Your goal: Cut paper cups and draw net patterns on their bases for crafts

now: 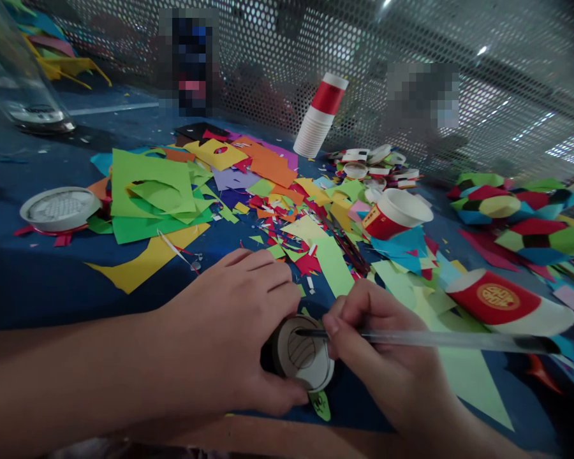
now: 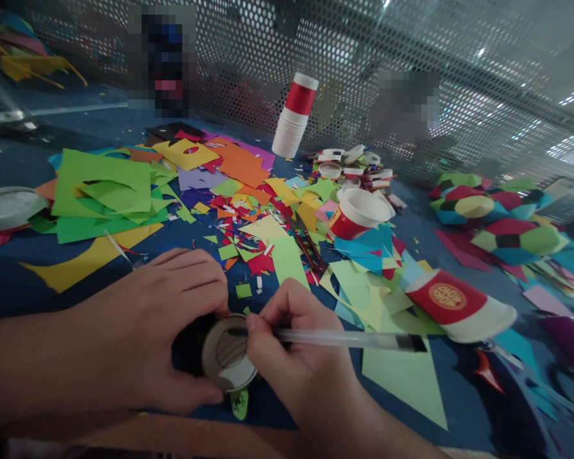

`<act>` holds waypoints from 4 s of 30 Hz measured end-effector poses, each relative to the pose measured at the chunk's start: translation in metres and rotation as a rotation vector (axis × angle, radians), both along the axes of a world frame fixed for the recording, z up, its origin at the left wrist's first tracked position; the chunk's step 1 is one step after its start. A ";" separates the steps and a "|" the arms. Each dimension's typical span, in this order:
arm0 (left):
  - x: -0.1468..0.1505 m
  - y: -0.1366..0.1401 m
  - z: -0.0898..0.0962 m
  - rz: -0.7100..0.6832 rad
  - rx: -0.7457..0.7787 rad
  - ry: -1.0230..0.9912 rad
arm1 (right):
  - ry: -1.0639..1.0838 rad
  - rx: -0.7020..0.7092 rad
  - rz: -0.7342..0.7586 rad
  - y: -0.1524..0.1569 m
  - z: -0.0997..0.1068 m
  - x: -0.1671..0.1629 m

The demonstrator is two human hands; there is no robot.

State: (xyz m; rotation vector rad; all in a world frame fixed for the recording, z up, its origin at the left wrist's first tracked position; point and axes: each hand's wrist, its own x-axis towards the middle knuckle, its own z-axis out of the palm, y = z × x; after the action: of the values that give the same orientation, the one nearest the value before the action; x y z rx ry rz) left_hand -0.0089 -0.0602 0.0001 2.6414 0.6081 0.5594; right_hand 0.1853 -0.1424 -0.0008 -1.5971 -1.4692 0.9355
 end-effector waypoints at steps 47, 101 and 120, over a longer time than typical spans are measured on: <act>0.001 0.000 -0.004 0.002 0.045 -0.014 | 0.143 0.014 -0.164 0.008 0.001 -0.006; -0.001 0.000 -0.001 0.000 -0.013 0.023 | 0.434 0.072 -0.257 0.007 0.004 -0.001; 0.000 0.000 0.002 -0.008 0.023 0.006 | -0.042 0.178 -0.126 0.007 -0.007 0.005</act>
State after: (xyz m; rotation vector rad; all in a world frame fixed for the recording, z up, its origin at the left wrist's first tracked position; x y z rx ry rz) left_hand -0.0092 -0.0602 0.0017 2.6666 0.5956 0.5595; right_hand 0.1902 -0.1355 -0.0079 -1.5657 -1.4207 0.6839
